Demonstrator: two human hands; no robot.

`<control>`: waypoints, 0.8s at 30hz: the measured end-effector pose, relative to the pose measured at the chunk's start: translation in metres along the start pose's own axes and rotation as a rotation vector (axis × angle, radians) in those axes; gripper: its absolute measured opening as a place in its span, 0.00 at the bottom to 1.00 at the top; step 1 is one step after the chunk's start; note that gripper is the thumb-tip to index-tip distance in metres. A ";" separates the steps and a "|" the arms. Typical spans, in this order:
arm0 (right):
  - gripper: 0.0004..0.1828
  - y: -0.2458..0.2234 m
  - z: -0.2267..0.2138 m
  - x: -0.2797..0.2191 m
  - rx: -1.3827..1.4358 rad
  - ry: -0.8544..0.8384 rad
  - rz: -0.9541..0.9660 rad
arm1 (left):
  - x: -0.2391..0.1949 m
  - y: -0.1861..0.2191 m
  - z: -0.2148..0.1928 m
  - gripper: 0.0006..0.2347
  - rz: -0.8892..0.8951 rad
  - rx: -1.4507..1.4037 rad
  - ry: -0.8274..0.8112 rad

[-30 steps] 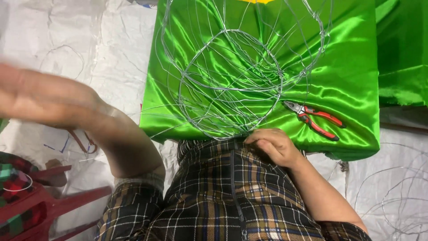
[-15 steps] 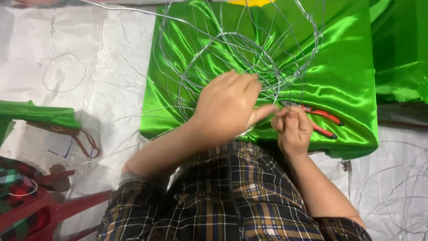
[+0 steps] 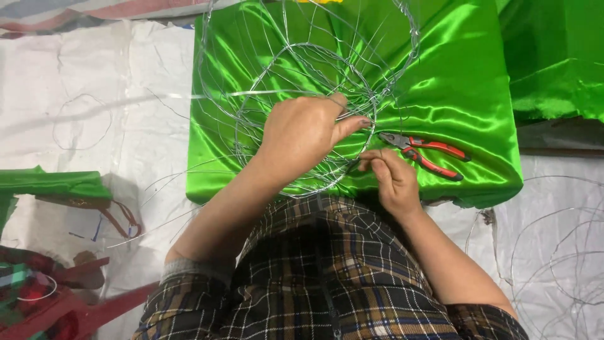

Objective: Shaping and assembling a wire frame by twisting and bending metal wires manually and with pliers.

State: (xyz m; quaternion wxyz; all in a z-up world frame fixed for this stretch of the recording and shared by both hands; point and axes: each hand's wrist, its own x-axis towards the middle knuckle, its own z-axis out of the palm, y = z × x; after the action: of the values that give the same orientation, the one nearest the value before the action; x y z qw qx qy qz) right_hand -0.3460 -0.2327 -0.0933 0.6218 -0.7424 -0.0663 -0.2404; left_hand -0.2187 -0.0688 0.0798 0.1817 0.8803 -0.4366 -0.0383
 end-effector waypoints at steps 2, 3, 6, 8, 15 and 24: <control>0.16 0.000 -0.003 -0.002 0.017 -0.007 0.056 | -0.004 -0.002 0.002 0.21 -0.008 -0.009 0.018; 0.15 -0.002 -0.006 -0.002 -0.004 -0.025 0.068 | -0.005 -0.003 0.005 0.21 -0.017 -0.028 0.044; 0.15 -0.005 -0.006 0.002 -0.075 -0.072 0.060 | -0.004 -0.009 0.011 0.23 -0.056 -0.065 0.021; 0.15 -0.007 -0.006 0.004 -0.123 -0.102 0.039 | -0.006 -0.011 0.013 0.24 -0.086 -0.083 -0.027; 0.10 0.005 -0.007 -0.002 -0.594 -0.040 -0.183 | -0.016 -0.026 0.018 0.26 -0.146 -0.028 -0.031; 0.10 0.014 -0.006 0.007 -0.650 0.242 -0.386 | -0.024 -0.023 0.012 0.30 -0.207 -0.014 -0.016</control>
State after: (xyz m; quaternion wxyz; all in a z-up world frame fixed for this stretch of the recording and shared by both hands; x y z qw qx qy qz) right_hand -0.3359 -0.2434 -0.1022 0.3011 -0.8406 -0.0515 -0.4473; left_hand -0.2190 -0.0403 0.0579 0.1794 0.9190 -0.3447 -0.0672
